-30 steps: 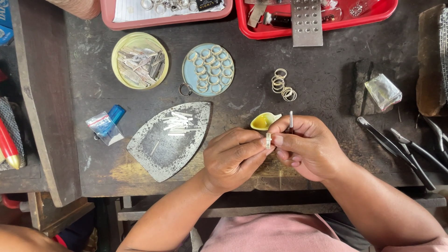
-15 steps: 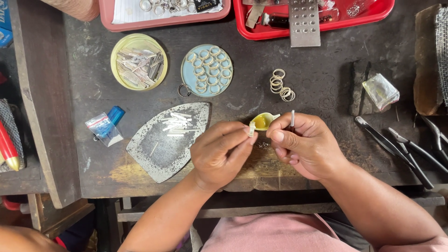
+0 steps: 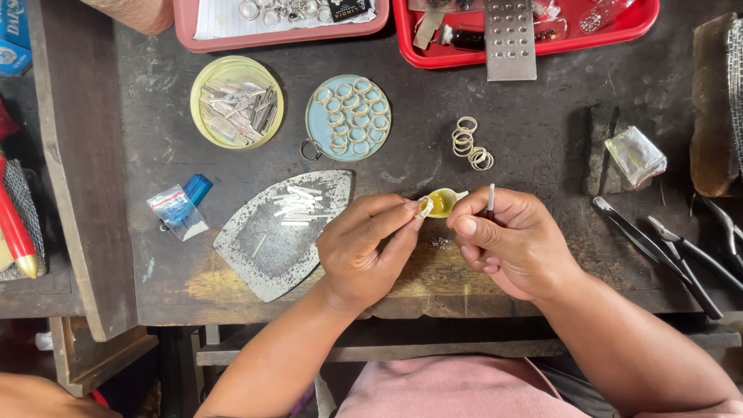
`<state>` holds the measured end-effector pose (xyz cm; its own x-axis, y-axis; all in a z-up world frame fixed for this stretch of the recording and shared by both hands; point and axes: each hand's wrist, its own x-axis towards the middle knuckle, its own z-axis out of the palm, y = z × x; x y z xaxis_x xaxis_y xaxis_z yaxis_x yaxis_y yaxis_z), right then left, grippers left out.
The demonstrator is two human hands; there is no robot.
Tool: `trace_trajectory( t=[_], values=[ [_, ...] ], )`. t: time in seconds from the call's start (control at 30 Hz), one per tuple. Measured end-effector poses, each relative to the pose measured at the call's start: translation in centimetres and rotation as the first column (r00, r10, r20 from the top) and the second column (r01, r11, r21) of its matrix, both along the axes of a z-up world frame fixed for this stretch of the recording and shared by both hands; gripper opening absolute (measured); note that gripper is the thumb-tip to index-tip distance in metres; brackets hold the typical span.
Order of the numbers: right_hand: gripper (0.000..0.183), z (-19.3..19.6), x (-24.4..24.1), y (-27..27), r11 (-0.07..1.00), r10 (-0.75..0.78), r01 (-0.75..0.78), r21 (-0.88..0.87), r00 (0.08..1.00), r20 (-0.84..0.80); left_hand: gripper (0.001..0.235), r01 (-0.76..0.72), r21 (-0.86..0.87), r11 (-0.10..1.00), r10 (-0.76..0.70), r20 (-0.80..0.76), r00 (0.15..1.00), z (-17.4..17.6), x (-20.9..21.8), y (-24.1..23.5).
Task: The person applies a yellow liquid adhesive to small metal rings using a fine brush. They hold each ring with the left hand and carefully coat the surface with the brush, occasionally dipping the brush into a small container of adhesive. Completed rings are placed on a blue tray nearby.
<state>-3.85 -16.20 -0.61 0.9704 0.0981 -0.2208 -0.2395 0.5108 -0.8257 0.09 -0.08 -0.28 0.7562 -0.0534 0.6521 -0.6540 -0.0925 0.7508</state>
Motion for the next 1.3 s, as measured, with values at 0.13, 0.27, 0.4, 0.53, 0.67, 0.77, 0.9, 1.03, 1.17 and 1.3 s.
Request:
trace_trajectory(
  t=[0.13, 0.27, 0.4, 0.53, 0.67, 0.77, 0.9, 1.03, 1.17, 1.3],
  values=[
    [0.008, -0.1, 0.0, -0.1, 1.0, 0.004, -0.004, -0.014, 1.0, 0.021, 0.012, -0.012, 0.017, 1.0, 0.012, -0.02, 1.0, 0.0, -0.1, 0.0],
    [0.013, 0.3, 0.1, -0.2, 0.995, -0.096, 0.097, -0.029, 0.995, 0.01, 0.011, -0.03, 0.067, 0.997, 0.032, -0.036, 0.999, -0.2, 0.1, 0.0],
    [0.027, 2.3, 1.0, -1.0, 0.992, -0.099, 0.108, -0.068, 0.987, 0.126, 0.008, 0.039, 0.226, 0.973, -0.028, -0.05, 0.998, 0.2, -0.1, 0.5],
    [0.033, 1.5, 0.1, -3.2, 1.0, -0.018, 0.019, 0.004, 0.905, 0.426, 0.006, 0.068, 0.244, 0.967, -0.036, -0.134, 0.99, -1.1, -0.2, 0.8],
    [0.032, 1.3, -2.4, -3.4, 0.882, -0.224, 0.3, -0.363, 0.945, 0.237, 0.007, 0.118, 0.292, 0.949, -0.055, -0.216, 0.975, -1.5, -0.2, 0.9],
    [0.026, 0.3, -3.2, -2.8, 0.881, -0.281, 0.309, -0.358, 0.951, 0.129, 0.006, 0.094, 0.343, 0.935, -0.034, -0.177, 0.984, -1.6, -0.1, 0.9],
    [0.019, 0.1, -3.3, -1.9, 0.887, -0.298, 0.307, -0.345, 0.951, 0.079, 0.007, 0.083, 0.348, 0.934, -0.038, -0.136, 0.99, -1.4, -0.2, 1.0],
    [0.022, 0.6, -2.4, -1.6, 0.851, -0.286, 0.339, -0.402, 0.94, 0.187, 0.006, 0.084, 0.352, 0.932, -0.04, -0.131, 0.991, -1.3, -0.2, 1.0],
    [0.015, 0.2, -1.6, -1.2, 0.766, -0.292, 0.404, -0.5, 0.912, 0.289, 0.006, 0.089, 0.378, 0.922, -0.036, -0.144, 0.989, -1.2, -0.2, 0.9],
    [0.01, -1.2, -1.2, -0.9, 0.717, -0.346, 0.469, -0.515, 0.881, 0.322, 0.006, 0.082, 0.382, 0.92, -0.025, -0.152, 0.988, -1.2, -0.1, 0.8]
  ],
)
